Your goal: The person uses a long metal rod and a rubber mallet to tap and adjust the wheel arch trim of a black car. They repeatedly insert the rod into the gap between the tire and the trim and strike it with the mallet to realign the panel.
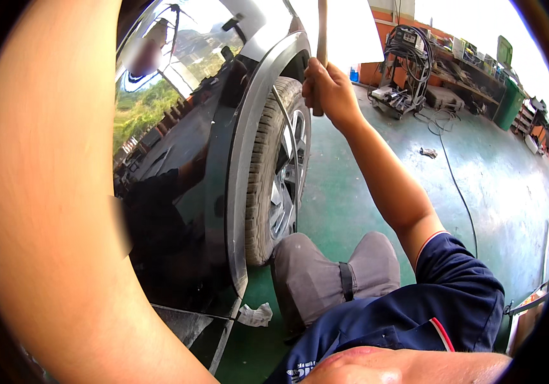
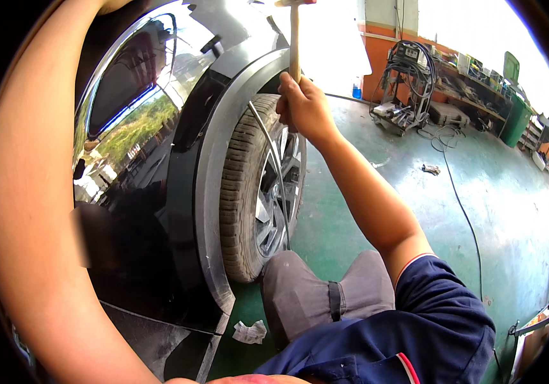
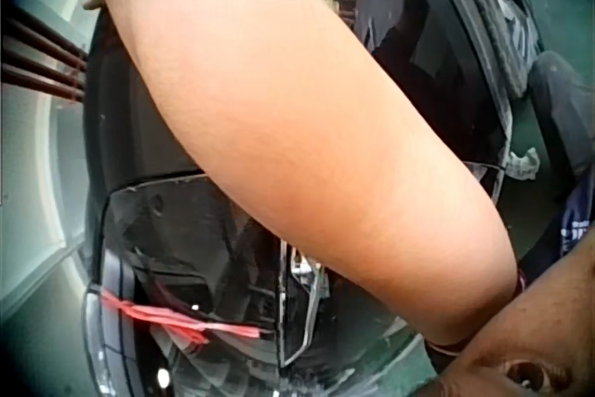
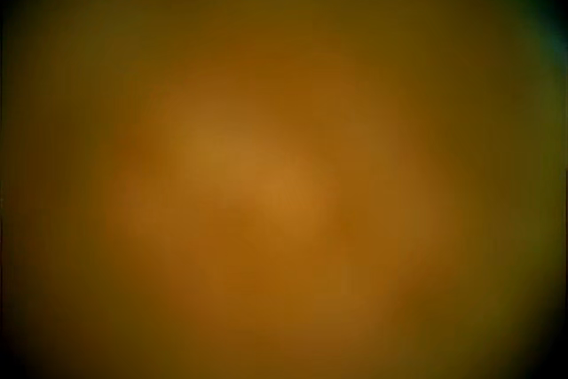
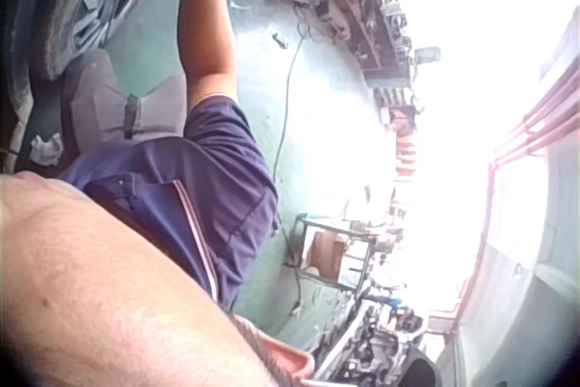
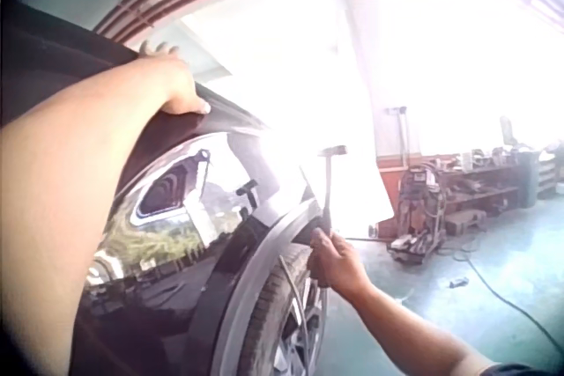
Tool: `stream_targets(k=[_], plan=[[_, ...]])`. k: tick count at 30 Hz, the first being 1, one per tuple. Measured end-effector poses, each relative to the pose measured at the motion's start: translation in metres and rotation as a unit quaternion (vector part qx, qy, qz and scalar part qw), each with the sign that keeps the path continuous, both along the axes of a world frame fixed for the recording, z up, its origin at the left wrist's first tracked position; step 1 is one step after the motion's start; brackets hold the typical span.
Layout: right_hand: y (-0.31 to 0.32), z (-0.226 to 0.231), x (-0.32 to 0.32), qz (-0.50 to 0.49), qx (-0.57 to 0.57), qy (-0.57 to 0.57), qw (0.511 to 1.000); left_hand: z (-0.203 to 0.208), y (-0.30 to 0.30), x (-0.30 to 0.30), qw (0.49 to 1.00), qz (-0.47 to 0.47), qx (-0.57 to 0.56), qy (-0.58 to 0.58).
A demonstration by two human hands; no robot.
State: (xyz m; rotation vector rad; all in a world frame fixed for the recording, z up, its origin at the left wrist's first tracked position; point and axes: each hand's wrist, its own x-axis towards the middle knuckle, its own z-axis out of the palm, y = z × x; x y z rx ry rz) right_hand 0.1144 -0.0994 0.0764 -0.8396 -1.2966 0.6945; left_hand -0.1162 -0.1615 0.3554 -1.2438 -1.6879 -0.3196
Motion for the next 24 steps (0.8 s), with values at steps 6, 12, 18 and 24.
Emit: stream_targets(k=[6, 12, 18, 24], plan=[[0.007, 0.008, 0.009, 0.008, -0.024, -0.001, 1.0, -0.007, -0.006, 0.001, 0.999, -0.042, 0.014, -0.001], [0.014, 0.001, 0.008, 0.026, -0.049, -0.047, 0.997, 0.021, 0.047, -0.023, 0.996, 0.035, 0.042, 0.069], [0.012, 0.0, 0.011, 0.03, -0.032, -0.023, 0.999, 0.017, 0.045, -0.02, 0.996, 0.045, 0.044, 0.067], [0.013, -0.009, 0.019, 0.023, -0.042, -0.056, 0.997, 0.01, 0.047, -0.01, 0.996, 0.057, 0.037, 0.057]])
